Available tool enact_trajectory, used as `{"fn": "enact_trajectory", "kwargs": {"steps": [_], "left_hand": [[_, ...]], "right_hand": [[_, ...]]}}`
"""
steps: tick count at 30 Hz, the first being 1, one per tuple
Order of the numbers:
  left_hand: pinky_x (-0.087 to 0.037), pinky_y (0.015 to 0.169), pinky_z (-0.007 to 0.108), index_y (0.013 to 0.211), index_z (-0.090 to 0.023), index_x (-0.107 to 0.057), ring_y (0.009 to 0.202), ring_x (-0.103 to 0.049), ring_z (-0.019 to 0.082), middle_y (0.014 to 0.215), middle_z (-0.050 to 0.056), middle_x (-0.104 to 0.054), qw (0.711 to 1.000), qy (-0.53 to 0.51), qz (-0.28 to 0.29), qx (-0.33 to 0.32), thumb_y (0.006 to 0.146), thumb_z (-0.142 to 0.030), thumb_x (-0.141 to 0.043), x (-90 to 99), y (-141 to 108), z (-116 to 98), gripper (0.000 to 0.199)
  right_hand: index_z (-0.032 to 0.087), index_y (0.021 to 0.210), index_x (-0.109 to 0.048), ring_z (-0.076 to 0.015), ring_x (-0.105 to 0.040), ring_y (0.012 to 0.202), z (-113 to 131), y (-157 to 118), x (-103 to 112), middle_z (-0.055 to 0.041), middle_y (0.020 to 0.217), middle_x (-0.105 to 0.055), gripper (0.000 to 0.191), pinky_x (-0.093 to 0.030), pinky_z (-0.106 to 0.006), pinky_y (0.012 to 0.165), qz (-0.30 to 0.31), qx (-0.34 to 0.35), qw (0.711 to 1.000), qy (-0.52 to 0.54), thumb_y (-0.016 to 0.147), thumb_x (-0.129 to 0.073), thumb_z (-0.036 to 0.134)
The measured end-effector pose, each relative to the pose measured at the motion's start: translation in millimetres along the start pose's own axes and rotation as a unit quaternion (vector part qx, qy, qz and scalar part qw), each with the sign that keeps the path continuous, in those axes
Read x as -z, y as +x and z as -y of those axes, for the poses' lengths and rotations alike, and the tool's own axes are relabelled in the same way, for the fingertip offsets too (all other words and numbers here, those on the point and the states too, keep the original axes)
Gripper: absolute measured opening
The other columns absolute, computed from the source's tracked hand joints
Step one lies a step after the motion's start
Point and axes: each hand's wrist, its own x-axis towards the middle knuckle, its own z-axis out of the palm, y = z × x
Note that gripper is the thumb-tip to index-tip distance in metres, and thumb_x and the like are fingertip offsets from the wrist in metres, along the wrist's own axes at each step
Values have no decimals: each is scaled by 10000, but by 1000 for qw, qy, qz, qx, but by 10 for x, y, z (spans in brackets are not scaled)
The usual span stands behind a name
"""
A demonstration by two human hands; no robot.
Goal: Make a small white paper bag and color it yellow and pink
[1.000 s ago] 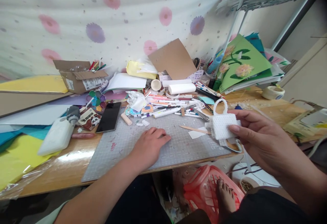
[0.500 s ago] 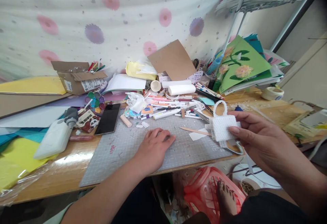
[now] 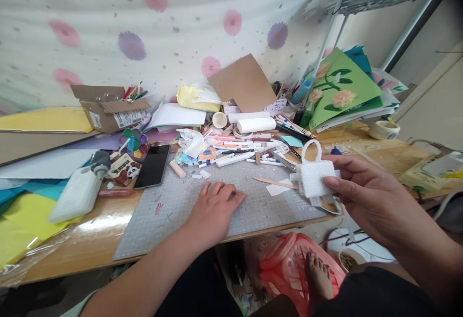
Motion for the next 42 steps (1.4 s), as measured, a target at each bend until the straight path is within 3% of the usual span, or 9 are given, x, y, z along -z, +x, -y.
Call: {"fn": "enact_trajectory", "kwargs": {"steps": [4,14,22,28,42], "left_hand": [[-316,966,471,1278,-282,-519,1068,-450,264,1196,68,-556,1000,-3,6,-18,780,-59,-460,20,66,-22,549],[-230,1034,535,1193,-294,-566,1118,-434,261,1094,57,-569,999,22,-1,-39,777,-18,-441,110,5,69,515],[-188,1047,588,1264,-314,-510,1221,-367,289,1193,53,-550,999,12,9,-39,755,7,-428,5,53,128,607],[-120,1059,622,1244,-353,-507,1254,-350,295,1157,33,-551,998,8,10,-67,760,25,-426,36,122,177,620],[-175,1049,598,1119,-274,-568,1239,-353,282,1095,57,-544,995,10,-41,-86,743,37,-408,-74,177,205,513]], "right_hand": [[258,928,-682,-94,-530,611,5,-2,2,20,726,-642,360,-444,-160,532,1,1,1000,8,607,-844,277],[267,934,-695,-108,-546,633,-17,34,-1,13,744,-650,342,-463,-167,541,8,4,1000,7,622,-835,265],[269,934,-690,-94,-546,640,-15,28,7,20,746,-656,344,-458,-145,550,15,3,1000,12,624,-837,290],[258,941,-684,-99,-544,659,-27,62,-28,21,750,-651,337,-457,-156,565,17,-2,1000,16,638,-829,287],[272,929,-689,-86,-552,659,-66,135,-19,26,766,-663,351,-457,-129,560,23,8,1000,4,614,-843,291]]}}
